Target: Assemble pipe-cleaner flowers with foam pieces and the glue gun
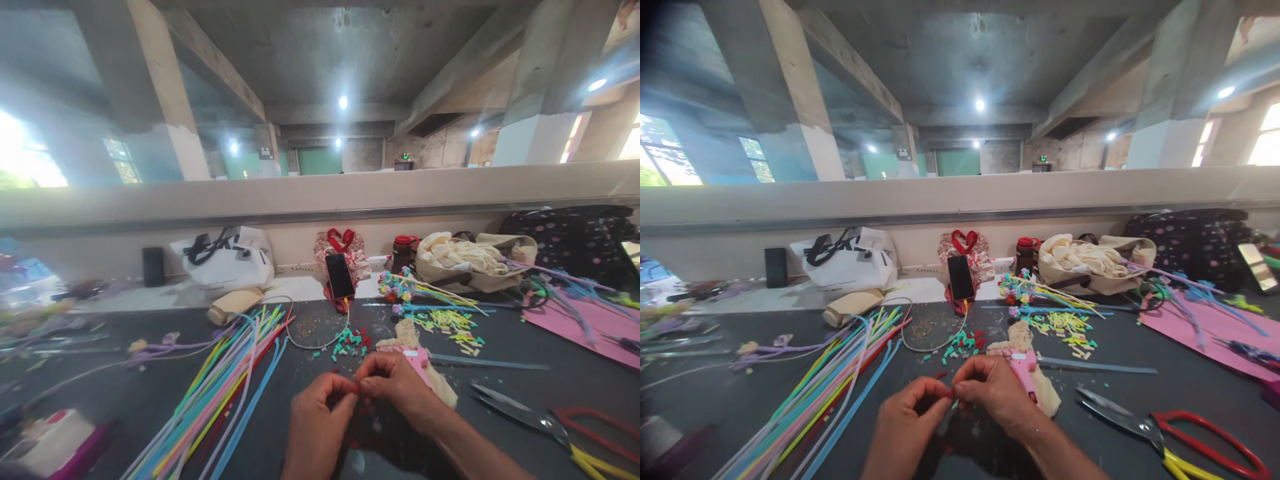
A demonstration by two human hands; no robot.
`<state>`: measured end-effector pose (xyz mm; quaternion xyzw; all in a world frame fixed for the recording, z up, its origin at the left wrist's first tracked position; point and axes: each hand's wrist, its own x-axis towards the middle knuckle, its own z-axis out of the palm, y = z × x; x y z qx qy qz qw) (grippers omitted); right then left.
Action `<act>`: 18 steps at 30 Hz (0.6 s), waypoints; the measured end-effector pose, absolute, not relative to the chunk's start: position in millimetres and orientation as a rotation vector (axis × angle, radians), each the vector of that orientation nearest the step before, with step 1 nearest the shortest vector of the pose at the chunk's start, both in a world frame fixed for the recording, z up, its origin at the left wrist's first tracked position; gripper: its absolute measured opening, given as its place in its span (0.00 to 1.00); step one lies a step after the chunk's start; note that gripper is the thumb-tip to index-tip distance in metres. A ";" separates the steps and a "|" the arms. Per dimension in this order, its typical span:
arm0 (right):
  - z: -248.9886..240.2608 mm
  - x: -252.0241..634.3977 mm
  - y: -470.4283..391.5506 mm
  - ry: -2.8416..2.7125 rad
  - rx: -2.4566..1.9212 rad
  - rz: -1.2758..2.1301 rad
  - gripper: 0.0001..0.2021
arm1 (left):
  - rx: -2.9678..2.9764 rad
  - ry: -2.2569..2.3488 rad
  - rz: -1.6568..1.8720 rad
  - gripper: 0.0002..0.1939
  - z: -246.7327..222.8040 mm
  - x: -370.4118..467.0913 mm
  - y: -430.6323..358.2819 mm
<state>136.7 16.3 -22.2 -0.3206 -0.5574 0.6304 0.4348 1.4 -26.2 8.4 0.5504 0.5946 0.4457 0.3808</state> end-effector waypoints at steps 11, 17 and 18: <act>-15.9 140.5 22.9 -1.189 -0.831 1.536 0.24 | 0.869 1.127 1.242 0.10 -3.5 -12.9 -10.2; -22.6 135.4 21.8 -1.316 -0.930 1.510 0.14 | 0.716 0.997 1.119 0.11 -4.1 -13.9 -10.1; -22.2 134.4 20.6 -1.328 -0.930 1.508 0.13 | 0.711 0.983 1.100 0.11 -5.1 -13.9 -9.3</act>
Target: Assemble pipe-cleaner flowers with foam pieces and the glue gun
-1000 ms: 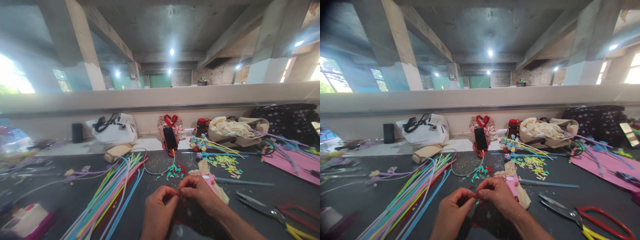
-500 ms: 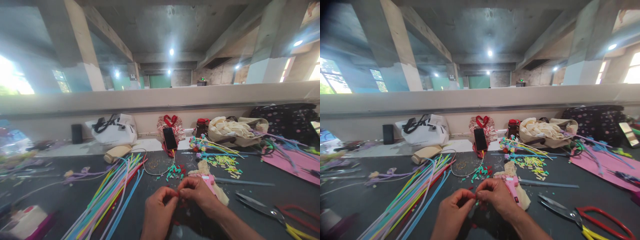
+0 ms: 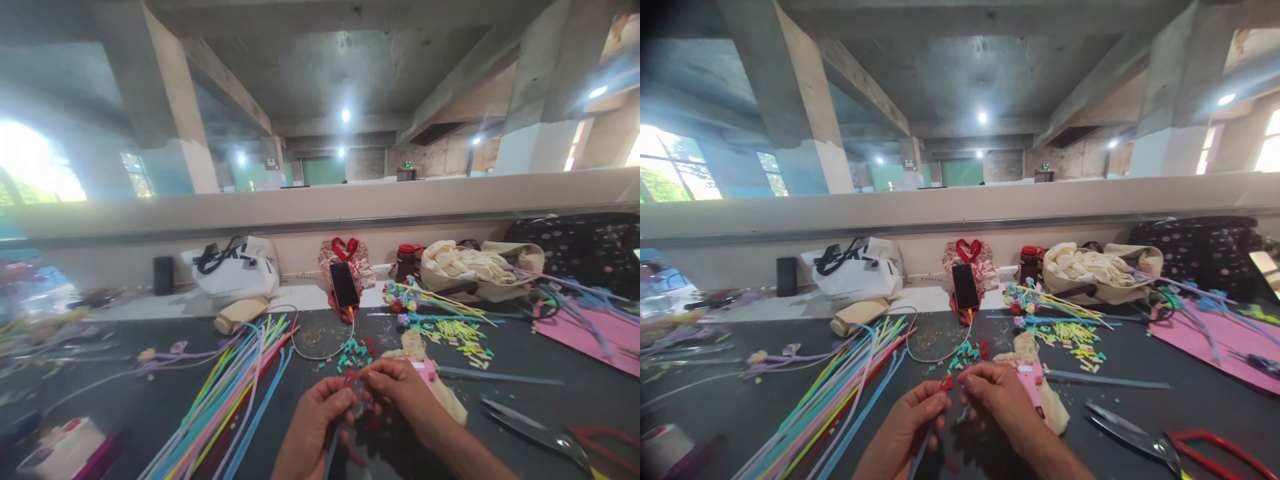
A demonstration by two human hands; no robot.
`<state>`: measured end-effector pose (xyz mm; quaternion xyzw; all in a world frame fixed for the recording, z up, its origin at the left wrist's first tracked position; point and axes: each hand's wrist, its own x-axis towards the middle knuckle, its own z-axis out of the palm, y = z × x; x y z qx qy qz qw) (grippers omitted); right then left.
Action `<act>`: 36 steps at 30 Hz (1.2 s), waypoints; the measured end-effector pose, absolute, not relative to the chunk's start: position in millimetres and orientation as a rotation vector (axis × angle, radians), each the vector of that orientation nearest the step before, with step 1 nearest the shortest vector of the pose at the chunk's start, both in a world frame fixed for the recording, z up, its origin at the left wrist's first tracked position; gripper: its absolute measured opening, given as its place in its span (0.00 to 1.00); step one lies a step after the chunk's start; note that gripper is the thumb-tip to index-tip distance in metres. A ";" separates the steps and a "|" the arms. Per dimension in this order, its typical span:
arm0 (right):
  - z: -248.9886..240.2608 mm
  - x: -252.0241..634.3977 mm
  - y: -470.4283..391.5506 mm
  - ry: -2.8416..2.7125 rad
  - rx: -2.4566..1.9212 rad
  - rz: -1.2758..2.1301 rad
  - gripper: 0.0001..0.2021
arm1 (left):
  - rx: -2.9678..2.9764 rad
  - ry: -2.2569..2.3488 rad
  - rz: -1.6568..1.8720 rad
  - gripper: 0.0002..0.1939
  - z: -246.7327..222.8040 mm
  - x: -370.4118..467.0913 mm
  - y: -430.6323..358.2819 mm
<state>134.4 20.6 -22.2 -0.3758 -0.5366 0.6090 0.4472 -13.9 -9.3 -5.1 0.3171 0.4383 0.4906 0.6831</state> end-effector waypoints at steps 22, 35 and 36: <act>-20.9 135.5 13.1 -1.397 -0.818 1.635 0.08 | 0.902 0.949 0.934 0.12 -25.3 -8.6 -5.1; -16.8 142.7 17.6 -1.505 -0.874 1.681 0.11 | 0.961 0.990 0.801 0.09 -17.4 -11.0 -7.7; -14.9 143.4 17.2 -1.492 -0.883 1.667 0.13 | 0.963 0.981 0.803 0.09 -15.6 -12.3 -7.7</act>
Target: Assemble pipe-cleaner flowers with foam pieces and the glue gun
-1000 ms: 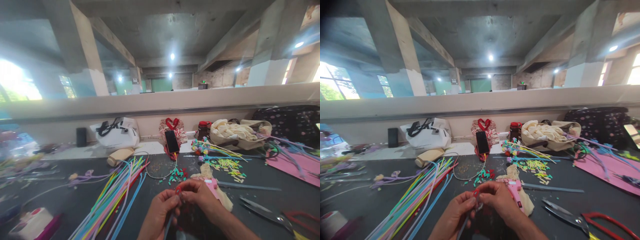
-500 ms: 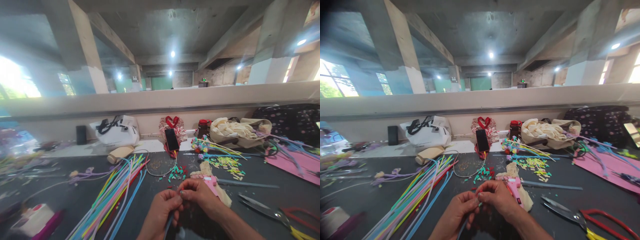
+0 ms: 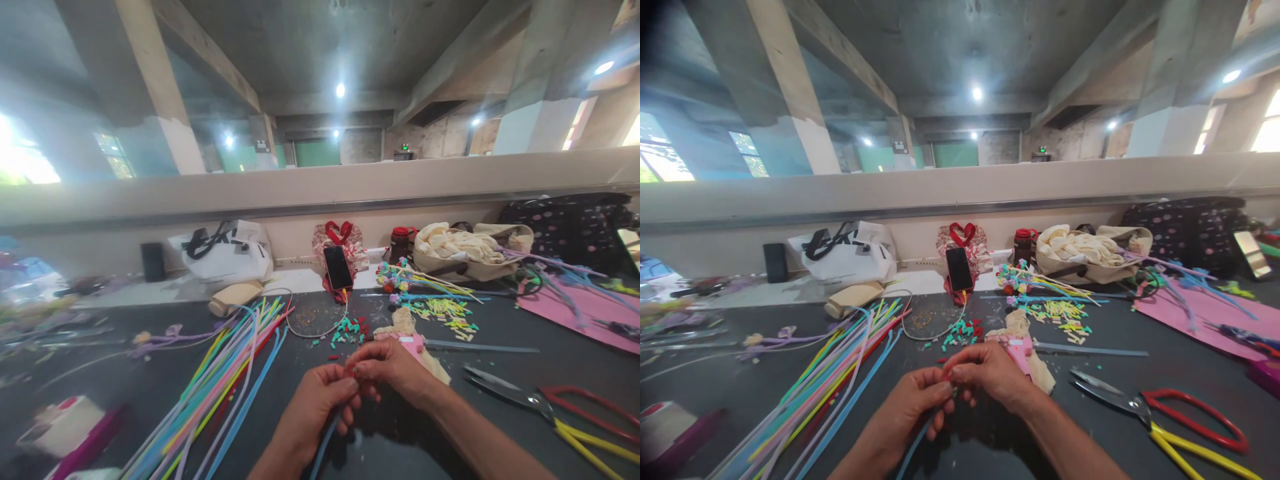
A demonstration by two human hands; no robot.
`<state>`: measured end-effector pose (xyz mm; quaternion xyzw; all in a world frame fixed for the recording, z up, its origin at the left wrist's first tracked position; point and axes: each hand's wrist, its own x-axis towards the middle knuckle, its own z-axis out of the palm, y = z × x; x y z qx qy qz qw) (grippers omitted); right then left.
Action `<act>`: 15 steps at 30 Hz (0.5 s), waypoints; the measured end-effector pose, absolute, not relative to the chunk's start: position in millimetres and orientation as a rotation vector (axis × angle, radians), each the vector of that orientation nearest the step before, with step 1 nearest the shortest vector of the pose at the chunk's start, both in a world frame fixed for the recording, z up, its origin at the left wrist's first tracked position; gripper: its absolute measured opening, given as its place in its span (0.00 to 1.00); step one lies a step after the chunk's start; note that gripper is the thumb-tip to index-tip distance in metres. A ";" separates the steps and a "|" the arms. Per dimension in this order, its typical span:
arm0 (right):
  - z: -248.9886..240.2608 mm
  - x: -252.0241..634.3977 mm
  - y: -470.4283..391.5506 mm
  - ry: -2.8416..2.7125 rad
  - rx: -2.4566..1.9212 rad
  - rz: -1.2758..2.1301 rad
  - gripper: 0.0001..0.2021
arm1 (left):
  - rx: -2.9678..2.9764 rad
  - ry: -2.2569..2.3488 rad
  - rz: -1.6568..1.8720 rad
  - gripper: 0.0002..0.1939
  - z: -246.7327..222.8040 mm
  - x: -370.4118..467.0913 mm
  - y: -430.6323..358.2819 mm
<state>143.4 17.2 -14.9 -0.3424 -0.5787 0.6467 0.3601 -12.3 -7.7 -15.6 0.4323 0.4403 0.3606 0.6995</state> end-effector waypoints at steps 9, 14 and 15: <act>-8.4 157.4 32.5 -1.313 -1.150 1.279 0.10 | 0.686 1.030 1.117 0.07 0.1 -31.6 1.2; -10.3 156.2 30.9 -1.446 -1.194 1.244 0.08 | 0.710 1.038 1.114 0.06 -3.1 -33.6 2.5; -10.3 156.1 30.1 -1.505 -1.209 1.229 0.09 | 0.721 1.036 1.115 0.06 -3.7 -33.7 2.8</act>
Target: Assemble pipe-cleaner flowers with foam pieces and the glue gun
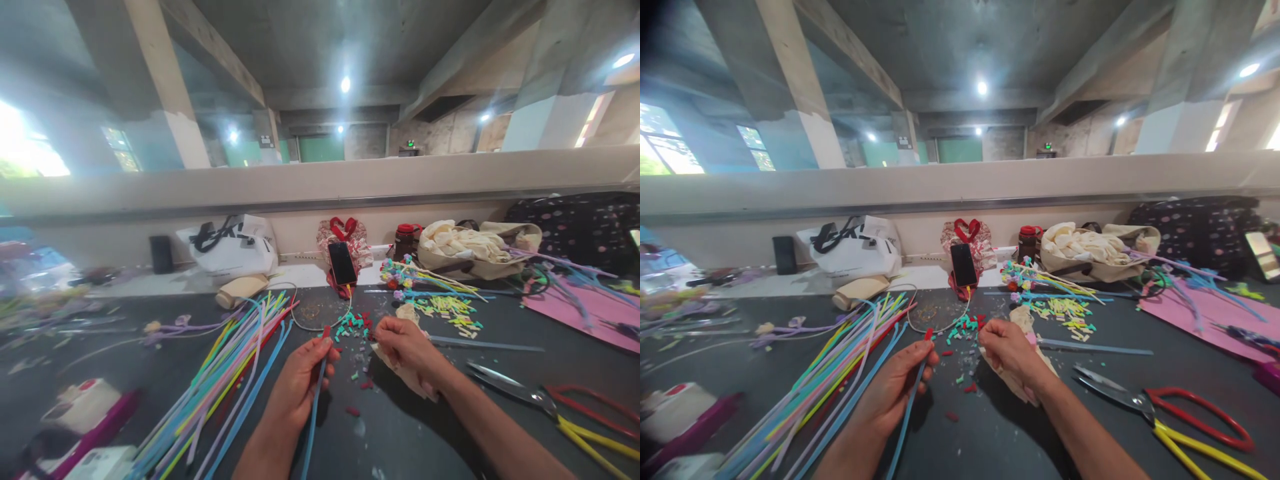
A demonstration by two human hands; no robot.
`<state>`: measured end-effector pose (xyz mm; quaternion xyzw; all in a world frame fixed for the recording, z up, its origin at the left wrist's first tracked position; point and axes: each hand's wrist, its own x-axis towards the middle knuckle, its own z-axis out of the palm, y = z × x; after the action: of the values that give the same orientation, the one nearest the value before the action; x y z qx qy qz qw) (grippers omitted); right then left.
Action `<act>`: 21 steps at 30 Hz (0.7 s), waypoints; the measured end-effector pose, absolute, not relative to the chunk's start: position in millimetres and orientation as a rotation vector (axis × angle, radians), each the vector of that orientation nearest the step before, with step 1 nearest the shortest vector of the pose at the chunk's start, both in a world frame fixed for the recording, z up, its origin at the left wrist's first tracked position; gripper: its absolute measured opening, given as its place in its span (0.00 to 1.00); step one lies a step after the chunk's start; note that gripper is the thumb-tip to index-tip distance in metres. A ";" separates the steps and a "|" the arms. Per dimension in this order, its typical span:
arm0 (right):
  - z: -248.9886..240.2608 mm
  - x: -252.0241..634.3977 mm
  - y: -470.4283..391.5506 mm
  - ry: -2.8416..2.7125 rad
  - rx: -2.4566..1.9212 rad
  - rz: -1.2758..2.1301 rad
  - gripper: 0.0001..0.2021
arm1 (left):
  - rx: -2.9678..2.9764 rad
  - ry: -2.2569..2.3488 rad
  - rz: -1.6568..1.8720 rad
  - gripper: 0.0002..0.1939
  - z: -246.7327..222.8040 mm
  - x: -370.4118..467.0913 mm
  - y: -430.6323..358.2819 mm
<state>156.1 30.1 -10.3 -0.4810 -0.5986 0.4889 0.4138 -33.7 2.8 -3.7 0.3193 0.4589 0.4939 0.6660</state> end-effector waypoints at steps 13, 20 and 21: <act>-15.2 152.7 17.6 -2.540 -1.100 0.560 0.06 | 0.793 1.021 1.091 0.08 -5.8 -31.6 4.2; -19.6 147.3 14.8 -2.515 -1.256 0.343 0.07 | 0.830 1.032 1.073 0.10 -9.8 -26.4 2.4; -17.7 148.1 15.5 -2.464 -1.256 0.371 0.06 | 0.829 1.034 1.066 0.10 -10.4 -25.7 2.2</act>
<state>148.1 15.5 -17.7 -0.4432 -0.8694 0.1308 0.1749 -25.7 2.2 -10.4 0.3662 0.4568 0.4712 0.6597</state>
